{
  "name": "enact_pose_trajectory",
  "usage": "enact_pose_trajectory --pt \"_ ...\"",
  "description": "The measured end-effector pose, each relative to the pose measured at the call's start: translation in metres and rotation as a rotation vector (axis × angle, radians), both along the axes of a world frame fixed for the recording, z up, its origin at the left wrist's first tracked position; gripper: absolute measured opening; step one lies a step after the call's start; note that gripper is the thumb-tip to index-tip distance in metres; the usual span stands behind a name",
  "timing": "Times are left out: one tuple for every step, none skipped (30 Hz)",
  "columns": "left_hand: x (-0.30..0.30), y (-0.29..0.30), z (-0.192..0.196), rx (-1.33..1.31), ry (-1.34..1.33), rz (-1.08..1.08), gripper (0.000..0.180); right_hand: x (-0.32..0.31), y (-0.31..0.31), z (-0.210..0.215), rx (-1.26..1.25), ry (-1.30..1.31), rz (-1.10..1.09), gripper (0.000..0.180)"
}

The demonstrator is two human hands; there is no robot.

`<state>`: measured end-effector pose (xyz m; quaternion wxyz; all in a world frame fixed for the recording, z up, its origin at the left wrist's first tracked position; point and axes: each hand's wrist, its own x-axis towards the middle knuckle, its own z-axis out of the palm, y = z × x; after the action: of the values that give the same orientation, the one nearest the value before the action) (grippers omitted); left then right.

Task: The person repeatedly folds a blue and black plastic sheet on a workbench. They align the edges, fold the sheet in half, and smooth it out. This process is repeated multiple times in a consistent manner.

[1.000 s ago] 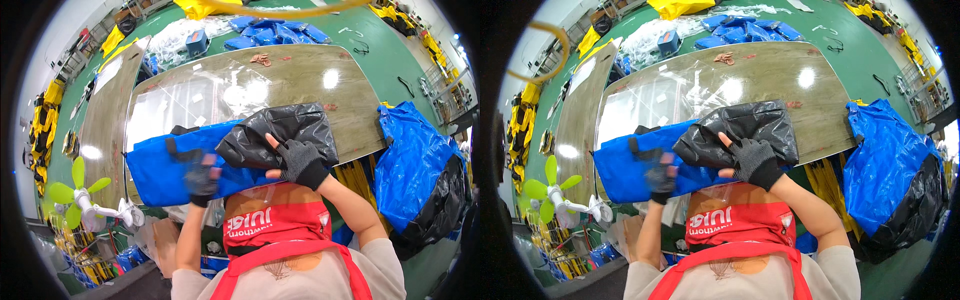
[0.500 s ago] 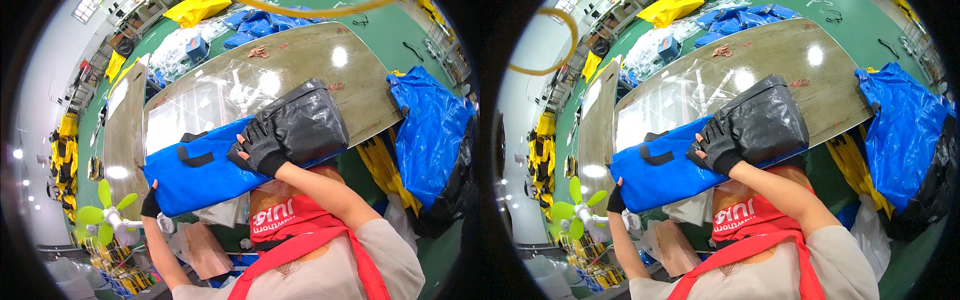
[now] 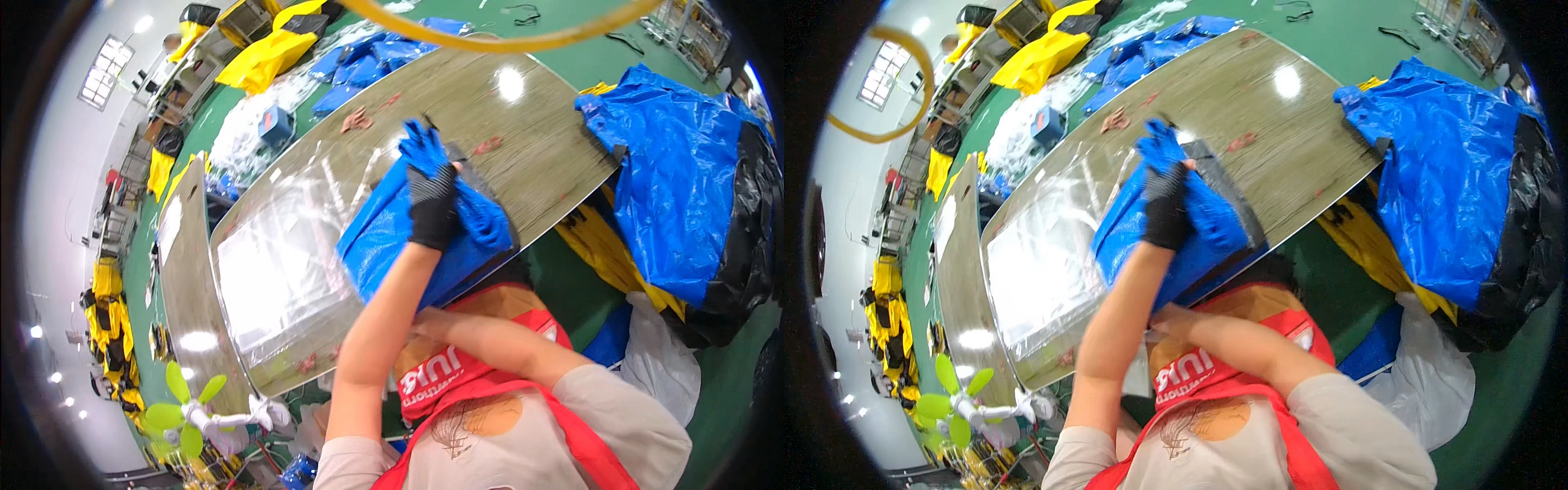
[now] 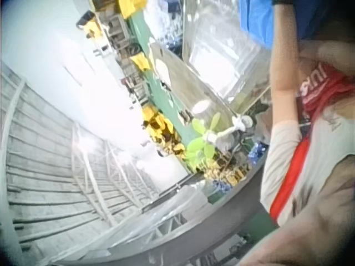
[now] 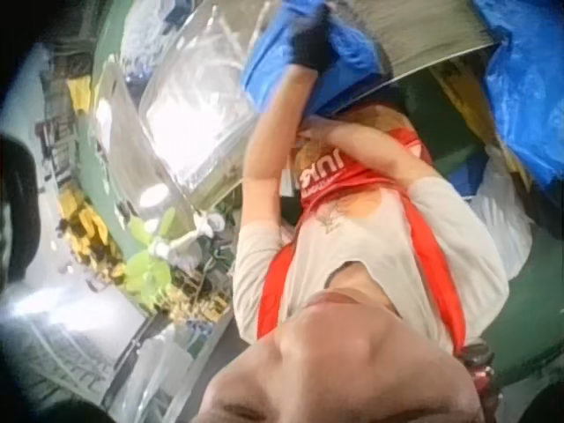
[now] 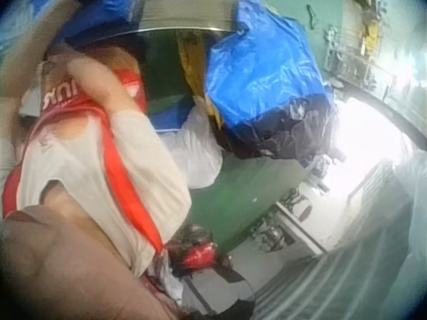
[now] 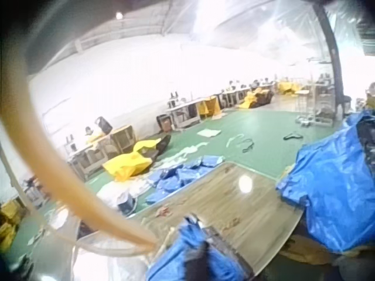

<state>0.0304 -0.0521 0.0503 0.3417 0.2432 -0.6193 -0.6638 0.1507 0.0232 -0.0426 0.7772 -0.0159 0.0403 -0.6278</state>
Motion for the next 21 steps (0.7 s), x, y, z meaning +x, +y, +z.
enact_pose_trajectory --pt "-0.023 0.019 -0.02 -0.118 -0.23 -0.038 0.062 -0.015 0.006 -0.011 0.026 -0.159 0.022 0.058" --pt "-0.04 0.037 -0.035 -0.258 -0.458 -0.078 0.075 -0.022 0.005 -0.018 0.032 -0.289 0.037 0.058" --pt "-0.04 0.033 -0.038 -0.079 -0.449 -0.206 0.069 -0.022 0.007 -0.023 0.031 -0.382 0.046 0.058" --pt "-0.043 0.021 -0.063 -0.395 -0.338 -0.183 0.059 -0.025 0.006 -0.028 0.027 -0.464 0.052 0.058" --pt "-0.04 0.005 -0.088 -0.718 -0.243 -0.096 0.051 -0.02 0.007 -0.031 0.025 -0.546 0.072 0.058" --pt "-0.03 0.006 -0.061 -0.893 -0.355 -0.209 0.048 -0.024 0.014 -0.036 0.02 -0.603 0.053 0.058" --pt "-0.029 0.008 -0.064 -0.93 -0.44 -0.175 0.051 -0.024 0.023 -0.04 0.017 -0.645 0.042 0.058" --pt "-0.023 0.013 -0.061 -0.945 -0.54 -0.12 0.053 -0.019 0.036 -0.042 0.02 -0.675 0.051 0.058" --pt "-0.024 0.015 -0.058 -0.946 -0.573 -0.116 0.055 -0.02 0.045 -0.044 0.014 -0.691 0.062 0.058" --pt "-0.025 0.017 -0.054 -0.946 -0.606 -0.112 0.057 -0.023 0.052 -0.048 0.002 -0.7 0.07 0.058" --pt "-0.017 0.023 -0.046 -0.932 -0.656 -0.103 0.059 -0.024 0.059 -0.049 0.0 -0.717 0.093 0.058" --pt "-0.02 0.027 -0.034 -0.944 -0.679 -0.121 0.063 -0.032 0.064 -0.052 -0.001 -0.73 0.101 0.058" --pt "-0.02 0.028 -0.035 -0.911 -0.677 -0.174 0.065 -0.034 0.07 -0.053 -0.001 -0.745 0.11 0.058" --pt "-0.025 0.028 -0.031 -0.894 -0.664 -0.216 0.068 -0.04 0.072 -0.055 -0.013 -0.763 0.115 0.058" --pt "-0.025 0.033 -0.029 -1.038 -0.577 -0.232 0.07 -0.046 0.071 -0.058 -0.028 -0.791 0.124 0.058" --pt "-0.024 0.043 -0.028 -1.18 -0.486 -0.246 0.072 -0.044 0.072 -0.059 -0.019 -0.808 0.113 0.058" --pt "-0.028 0.048 -0.026 -1.331 -0.396 -0.239 0.074 -0.058 0.07 -0.048 0.013 -0.655 0.104 0.058" --pt "-0.027 0.07 -0.02 -1.304 -0.489 -0.395 0.079 -0.059 0.076 -0.042 0.06 -0.525 0.084 0.058" --pt "-0.027 0.079 -0.015 -1.326 -0.436 -0.474 0.08 -0.06 0.082 -0.037 0.104 -0.393 0.064 0.058" --pt "-0.027 0.086 -0.012 -1.351 -0.376 -0.555 0.081 -0.061 0.087 -0.033 0.143 -0.259 0.04 0.058" --pt "-0.027 0.086 -0.013 -1.362 -0.36 -0.578 0.081 -0.062 0.093 -0.03 0.182 -0.124 0.013 0.058"
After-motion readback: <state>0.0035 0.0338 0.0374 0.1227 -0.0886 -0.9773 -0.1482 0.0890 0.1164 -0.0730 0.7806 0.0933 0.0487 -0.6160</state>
